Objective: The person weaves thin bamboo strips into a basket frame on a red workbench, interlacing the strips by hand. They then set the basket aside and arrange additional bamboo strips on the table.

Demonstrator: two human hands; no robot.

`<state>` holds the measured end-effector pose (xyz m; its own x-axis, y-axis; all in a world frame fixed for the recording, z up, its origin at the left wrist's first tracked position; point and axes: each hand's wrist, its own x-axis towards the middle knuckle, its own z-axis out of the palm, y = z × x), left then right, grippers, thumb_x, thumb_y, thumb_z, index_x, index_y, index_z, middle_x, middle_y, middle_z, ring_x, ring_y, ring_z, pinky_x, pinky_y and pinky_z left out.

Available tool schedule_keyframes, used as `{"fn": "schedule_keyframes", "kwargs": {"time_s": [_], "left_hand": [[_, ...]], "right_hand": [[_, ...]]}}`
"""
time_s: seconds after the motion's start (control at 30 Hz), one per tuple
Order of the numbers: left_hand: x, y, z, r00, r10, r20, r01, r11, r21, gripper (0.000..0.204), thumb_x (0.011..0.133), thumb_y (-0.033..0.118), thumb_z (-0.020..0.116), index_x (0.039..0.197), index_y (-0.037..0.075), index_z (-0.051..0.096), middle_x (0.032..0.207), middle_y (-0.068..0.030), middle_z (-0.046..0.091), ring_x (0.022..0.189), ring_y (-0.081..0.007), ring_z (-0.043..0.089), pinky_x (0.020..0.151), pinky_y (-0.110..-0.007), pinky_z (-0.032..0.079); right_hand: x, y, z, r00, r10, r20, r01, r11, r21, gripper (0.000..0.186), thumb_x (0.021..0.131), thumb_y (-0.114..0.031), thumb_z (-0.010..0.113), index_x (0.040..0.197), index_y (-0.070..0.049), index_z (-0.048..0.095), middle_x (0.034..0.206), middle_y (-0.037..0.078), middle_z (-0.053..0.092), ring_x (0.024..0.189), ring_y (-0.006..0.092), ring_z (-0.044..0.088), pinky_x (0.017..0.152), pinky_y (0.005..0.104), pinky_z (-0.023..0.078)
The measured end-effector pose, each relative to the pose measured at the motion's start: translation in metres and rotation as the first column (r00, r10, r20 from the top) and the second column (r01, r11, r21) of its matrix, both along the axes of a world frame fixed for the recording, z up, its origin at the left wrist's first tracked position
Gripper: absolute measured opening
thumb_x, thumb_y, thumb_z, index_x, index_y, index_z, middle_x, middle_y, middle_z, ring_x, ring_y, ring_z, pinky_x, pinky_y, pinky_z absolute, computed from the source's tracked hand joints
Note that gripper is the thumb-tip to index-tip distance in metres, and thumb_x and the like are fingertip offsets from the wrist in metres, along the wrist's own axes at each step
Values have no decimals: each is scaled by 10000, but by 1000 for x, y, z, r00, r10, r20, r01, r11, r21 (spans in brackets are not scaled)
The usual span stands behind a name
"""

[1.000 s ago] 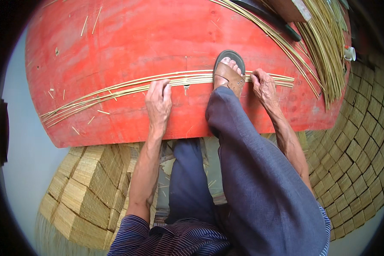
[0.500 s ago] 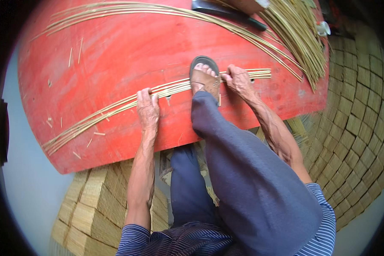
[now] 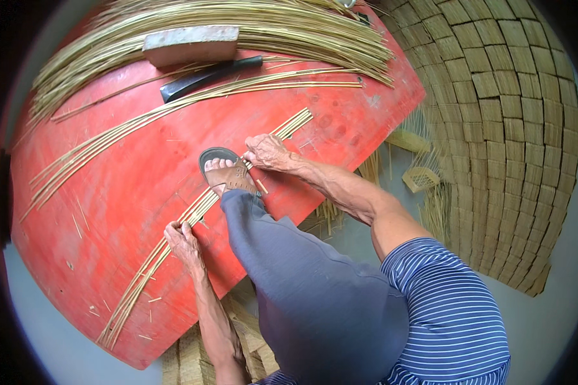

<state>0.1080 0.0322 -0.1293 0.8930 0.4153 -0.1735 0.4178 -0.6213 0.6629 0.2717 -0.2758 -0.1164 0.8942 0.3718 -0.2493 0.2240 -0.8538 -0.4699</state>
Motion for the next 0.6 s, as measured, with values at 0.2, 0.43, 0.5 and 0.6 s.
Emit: {"fn": "schedule_keyframes", "kwargs": {"time_s": [0.2,0.43,0.5,0.6], "left_hand": [[4,-10,7,996,91,25,-90,996,-14,176,939,142,618,982,-7,535,901,-160,535,816,-314,560,749,-432,461],[4,-10,3,995,97,-19,-97,995,7,186,943,154,621,972,-6,530,904,-160,535,815,-314,559,744,-433,462],[5,-9,4,996,90,8,-90,996,7,178,944,144,617,971,-7,528,907,-163,529,808,-315,563,730,-431,465],[5,-7,9,996,88,18,-88,996,30,170,945,136,613,970,-9,527,908,-166,527,802,-318,567,721,-431,466]], "right_hand": [[4,2,-4,1000,-11,-15,10,997,-74,292,872,-312,645,813,-29,601,719,217,648,718,420,658,621,525,509],[2,-5,-6,1000,-20,9,20,1000,-8,251,882,-277,629,854,-31,588,744,208,639,723,419,638,639,509,505],[7,-16,-6,992,-101,74,95,993,75,210,881,-240,623,870,-34,579,770,211,632,749,413,627,670,493,501],[23,-53,11,899,-410,154,390,910,142,133,880,-154,585,868,-23,571,804,219,620,810,388,633,720,459,501]]}}
